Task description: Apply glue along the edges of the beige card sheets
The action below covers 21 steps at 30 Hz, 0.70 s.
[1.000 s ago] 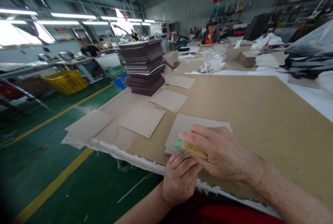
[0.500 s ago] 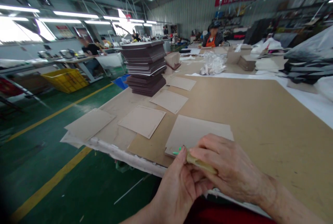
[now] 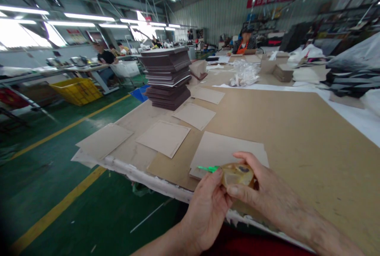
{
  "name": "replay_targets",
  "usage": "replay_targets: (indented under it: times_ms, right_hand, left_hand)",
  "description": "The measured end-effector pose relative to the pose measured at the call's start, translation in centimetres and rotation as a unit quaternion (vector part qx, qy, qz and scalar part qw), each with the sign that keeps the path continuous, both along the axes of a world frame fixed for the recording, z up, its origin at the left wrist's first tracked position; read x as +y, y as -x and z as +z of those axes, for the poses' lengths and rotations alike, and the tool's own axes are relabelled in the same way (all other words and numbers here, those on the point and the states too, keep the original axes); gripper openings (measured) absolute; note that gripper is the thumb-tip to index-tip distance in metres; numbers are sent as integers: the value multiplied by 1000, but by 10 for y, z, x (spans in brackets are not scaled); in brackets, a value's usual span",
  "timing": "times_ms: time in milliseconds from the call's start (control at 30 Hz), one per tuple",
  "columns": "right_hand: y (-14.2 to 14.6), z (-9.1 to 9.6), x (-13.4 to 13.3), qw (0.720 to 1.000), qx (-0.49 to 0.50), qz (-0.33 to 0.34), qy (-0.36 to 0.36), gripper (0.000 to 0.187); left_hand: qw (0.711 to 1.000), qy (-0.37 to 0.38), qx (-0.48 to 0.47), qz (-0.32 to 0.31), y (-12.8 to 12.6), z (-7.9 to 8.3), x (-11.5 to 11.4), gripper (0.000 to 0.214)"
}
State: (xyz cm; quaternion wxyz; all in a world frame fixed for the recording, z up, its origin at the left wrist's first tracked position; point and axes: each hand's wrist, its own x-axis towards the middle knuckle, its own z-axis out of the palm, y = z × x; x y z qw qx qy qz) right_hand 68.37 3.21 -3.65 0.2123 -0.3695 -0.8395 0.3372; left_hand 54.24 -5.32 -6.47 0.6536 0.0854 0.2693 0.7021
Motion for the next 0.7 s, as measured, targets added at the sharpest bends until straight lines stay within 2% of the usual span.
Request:
replay_targets:
  times_ms: [167, 400, 633, 700]
  right_hand:
    - [9, 7, -4, 999, 7, -31, 12, 57]
    - [17, 21, -9, 1000, 4, -21, -23, 26]
    - [21, 21, -4, 998, 4, -7, -63, 21]
    - [21, 18, -2, 999, 13, -5, -36, 22]
  left_hand:
    - [1000, -2, -12, 7, -1, 3, 3, 30]
    - [1000, 13, -18, 20, -1, 4, -2, 41]
    - [998, 14, -10, 63, -4, 4, -6, 40]
    - [999, 18, 31, 33, -4, -3, -12, 45]
